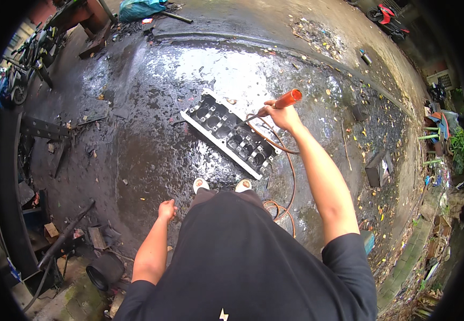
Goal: The person uses a pressure washer to clean a metal engine block resting on a wet concrete floor. They systematically spray each cylinder bore and the surrounding surfaces, then rinse the area around the part. The block remains on the ground throughout the clip.
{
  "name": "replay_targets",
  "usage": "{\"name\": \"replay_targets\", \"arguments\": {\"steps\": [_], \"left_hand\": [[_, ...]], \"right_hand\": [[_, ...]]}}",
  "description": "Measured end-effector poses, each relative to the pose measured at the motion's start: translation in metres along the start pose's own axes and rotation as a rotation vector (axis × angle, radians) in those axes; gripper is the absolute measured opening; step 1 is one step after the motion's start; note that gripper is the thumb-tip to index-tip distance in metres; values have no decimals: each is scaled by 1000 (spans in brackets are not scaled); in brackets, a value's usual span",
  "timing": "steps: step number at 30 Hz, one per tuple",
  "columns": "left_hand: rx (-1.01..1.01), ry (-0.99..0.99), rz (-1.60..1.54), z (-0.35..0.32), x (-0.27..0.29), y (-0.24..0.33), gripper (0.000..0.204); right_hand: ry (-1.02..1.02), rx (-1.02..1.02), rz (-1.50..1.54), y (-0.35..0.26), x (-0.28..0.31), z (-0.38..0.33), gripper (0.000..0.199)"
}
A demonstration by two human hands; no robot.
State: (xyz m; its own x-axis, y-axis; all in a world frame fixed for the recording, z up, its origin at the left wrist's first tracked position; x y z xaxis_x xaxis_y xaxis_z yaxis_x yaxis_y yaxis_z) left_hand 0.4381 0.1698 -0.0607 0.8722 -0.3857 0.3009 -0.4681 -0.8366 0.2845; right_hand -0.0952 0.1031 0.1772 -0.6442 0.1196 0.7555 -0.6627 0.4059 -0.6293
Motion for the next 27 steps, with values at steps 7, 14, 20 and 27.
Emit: {"name": "replay_targets", "arguments": {"steps": [7, 14, 20, 27], "left_hand": [[24, 9, -72, 13, 29, -19, 33], [2, 91, -245, -6, 33, -25, 34], [61, 106, -293, -36, -13, -70, 31], [170, 136, -372, -72, -62, -137, 31]], "right_hand": [[-39, 43, 52, -9, 1, 11, 32], [-35, 76, 4, -10, 6, 32, 28], [-171, 202, 54, -5, 16, 42, 32], [-265, 222, 144, 32, 16, 72, 28]]}}
Point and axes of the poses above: each hand's wrist, its own z-axis towards the middle knuckle, its own x-axis out of the back of the hand, y = z × x, the point moved 4 cm from there along z, towards the middle knuckle, and after that the axes turned 5 degrees about x, right-handed, at the moved point
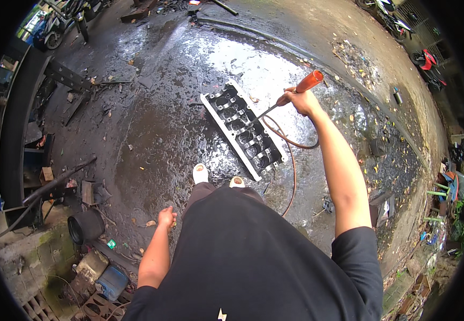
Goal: The person uses a pressure washer to clean a metal engine block resting on a wet concrete floor. They systematically spray each cylinder bore and the surrounding surfaces, then rinse the area around the part. The block remains on the ground throughout the clip.
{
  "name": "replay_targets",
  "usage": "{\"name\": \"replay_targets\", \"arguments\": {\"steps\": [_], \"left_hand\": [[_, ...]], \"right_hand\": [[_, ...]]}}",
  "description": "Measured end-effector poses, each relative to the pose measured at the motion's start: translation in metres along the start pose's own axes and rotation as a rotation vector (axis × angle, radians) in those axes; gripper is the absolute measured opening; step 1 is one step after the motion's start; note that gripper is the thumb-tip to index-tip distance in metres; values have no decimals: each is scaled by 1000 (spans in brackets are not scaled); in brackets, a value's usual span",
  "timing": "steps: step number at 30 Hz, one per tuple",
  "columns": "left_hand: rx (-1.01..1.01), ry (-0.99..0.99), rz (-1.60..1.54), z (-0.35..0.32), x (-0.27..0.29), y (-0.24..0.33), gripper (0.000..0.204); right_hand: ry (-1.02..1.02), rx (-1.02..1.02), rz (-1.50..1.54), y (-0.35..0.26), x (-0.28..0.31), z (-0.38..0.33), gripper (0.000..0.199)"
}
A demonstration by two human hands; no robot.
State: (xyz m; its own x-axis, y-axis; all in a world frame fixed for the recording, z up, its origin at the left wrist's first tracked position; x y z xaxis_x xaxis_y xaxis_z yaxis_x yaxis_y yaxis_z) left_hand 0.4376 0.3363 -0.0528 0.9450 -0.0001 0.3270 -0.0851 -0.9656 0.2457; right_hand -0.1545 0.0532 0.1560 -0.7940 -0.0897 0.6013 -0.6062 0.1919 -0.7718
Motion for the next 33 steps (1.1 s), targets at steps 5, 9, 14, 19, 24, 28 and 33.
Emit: {"name": "replay_targets", "arguments": {"steps": [5, 9, 14, 19, 24, 28, 33], "left_hand": [[62, 51, 12, -15, -4, -37, 33], [46, 26, -22, -22, -12, -46, 32], [-1, -12, 10, -28, -25, -32, 31], [-46, 13, 40, -31, -24, -11, 30], [-78, 6, 14, -26, -20, 1, 30], [-72, 9, 19, -24, -20, -5, 31], [-41, -13, 59, -22, -27, -20, 32]], "right_hand": [[55, -14, -14, 17, 6, 6, 26], [60, -45, -65, 8, 5, 2, 27], [89, -90, -103, -23, 13, -15, 28], [64, -155, -101, -34, 13, -21, 27], [75, -130, -87, -19, 10, -9, 26], [61, -98, -49, -8, 1, -1, 26], [59, -72, -69, -8, 0, -5, 25]]}}
Point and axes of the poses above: each hand's wrist, its own z-axis towards the middle knuckle, its own x-axis out of the back of the hand, y = z × x, the point moved 4 cm from there along z, towards the middle knuckle, and after that the axes turned 5 degrees about x, right-handed, at the moved point
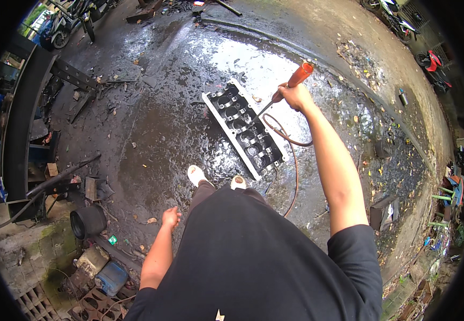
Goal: The person uses a pressure washer to clean a metal engine block resting on a wet concrete floor. They systematically spray each cylinder bore and the surrounding surfaces, then rinse the area around the part. The block remains on the ground throughout the clip.
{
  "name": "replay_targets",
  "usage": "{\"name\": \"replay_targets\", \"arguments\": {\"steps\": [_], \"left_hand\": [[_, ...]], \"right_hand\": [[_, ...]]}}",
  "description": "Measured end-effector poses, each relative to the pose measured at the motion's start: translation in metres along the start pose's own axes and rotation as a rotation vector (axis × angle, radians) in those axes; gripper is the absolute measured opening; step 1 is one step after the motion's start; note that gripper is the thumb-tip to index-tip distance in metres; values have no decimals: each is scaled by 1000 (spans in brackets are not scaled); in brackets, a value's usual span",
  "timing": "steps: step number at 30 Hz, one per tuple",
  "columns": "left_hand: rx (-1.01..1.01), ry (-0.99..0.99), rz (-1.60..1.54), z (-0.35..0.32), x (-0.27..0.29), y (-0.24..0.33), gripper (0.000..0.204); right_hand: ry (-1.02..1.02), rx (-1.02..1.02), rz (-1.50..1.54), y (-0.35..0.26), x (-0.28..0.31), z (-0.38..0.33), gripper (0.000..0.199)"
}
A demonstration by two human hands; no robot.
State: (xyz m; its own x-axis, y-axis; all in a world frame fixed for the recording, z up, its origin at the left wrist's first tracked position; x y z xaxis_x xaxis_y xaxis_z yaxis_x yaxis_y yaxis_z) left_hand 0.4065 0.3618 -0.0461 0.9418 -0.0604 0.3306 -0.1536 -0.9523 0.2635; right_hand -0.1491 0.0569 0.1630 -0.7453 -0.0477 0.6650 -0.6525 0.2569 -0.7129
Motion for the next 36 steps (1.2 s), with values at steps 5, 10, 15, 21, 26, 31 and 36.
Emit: {"name": "replay_targets", "arguments": {"steps": [5, 10, 15, 21, 26, 31, 36], "left_hand": [[18, -21, -17, 1, -3, -10, 32], [17, 11, -70, -2, -1, -17, 33], [37, 5, -61, -4, 8, -33, 33], [37, -1, 25, 5, 10, -14, 30], [-194, 3, 113, 2, -16, 47, 33], [-573, -182, 292, -21, -92, 152, 34], [-749, -567, 588, -43, -186, 234, 39]], "right_hand": [[15, 100, -26, -14, -13, -31, 26], [91, 137, -181, -14, -48, -131, 33], [177, 141, 147, -5, -68, -201, 28], [209, 92, 83, -1, -80, -232, 31], [243, 72, 126, -7, -93, -243, 32], [230, -52, 155, -32, -94, -249, 30], [301, -215, 105, -67, -105, -244, 29]]}}
Point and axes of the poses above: each hand's wrist, its own z-axis towards the middle knuckle, its own x-axis out of the back of the hand, y = z × x, the point moved 4 cm from there along z, towards the middle knuckle, and after that the axes turned 5 degrees about x, right-handed, at the moved point
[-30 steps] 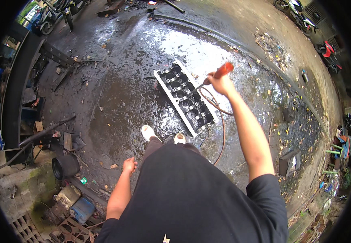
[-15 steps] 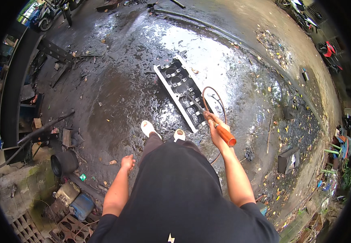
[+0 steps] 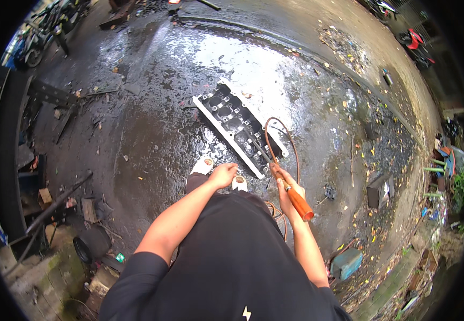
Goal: The person uses a pressure washer to clean a metal engine block resting on a wet concrete floor. They systematically spray each cylinder bore and the surrounding surfaces, then rinse the area around the part. The block remains on the ground throughout the clip.
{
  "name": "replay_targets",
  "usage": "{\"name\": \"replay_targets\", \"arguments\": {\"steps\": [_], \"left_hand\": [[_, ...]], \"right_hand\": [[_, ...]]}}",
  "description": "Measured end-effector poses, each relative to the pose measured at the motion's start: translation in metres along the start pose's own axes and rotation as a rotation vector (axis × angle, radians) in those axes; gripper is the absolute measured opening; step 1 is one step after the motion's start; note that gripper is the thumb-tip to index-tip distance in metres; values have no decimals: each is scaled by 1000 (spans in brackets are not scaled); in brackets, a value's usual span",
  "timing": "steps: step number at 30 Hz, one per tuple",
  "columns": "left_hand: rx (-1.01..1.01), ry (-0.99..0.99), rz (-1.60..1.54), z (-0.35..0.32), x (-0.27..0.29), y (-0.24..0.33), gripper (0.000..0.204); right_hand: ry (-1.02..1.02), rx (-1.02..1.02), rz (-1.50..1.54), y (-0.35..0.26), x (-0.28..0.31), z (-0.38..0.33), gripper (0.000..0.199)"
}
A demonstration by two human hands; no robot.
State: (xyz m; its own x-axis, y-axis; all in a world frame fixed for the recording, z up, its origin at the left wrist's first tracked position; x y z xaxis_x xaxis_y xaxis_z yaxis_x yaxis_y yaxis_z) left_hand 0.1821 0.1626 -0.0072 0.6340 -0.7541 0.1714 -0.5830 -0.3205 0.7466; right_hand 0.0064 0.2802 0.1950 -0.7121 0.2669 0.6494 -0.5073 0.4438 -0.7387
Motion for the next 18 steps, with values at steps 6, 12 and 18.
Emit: {"name": "replay_targets", "arguments": {"steps": [6, 12, 18], "left_hand": [[134, -340, -159, 39, -11, 34, 56], [210, -457, -46, 57, -5, 30, 37], [141, -409, -7, 61, 4, 28, 36]], "right_hand": [[144, -213, -43, -46, -44, -22, 30], [332, -200, -19, -72, -93, -28, 32], [364, -298, -33, -78, -112, -34, 33]]}}
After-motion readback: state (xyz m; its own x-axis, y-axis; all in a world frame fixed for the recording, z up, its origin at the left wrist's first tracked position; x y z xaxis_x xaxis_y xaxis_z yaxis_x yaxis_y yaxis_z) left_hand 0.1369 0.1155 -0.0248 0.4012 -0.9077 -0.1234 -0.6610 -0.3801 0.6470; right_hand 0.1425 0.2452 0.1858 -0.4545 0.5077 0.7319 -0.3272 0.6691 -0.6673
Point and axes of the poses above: each hand's wrist, its own z-axis towards the middle knuckle, its own x-axis out of the back of the hand, y = z × x, the point moved 4 cm from there along z, towards the middle knuckle, and after that the axes turned 5 degrees about x, right-handed, at the moved point
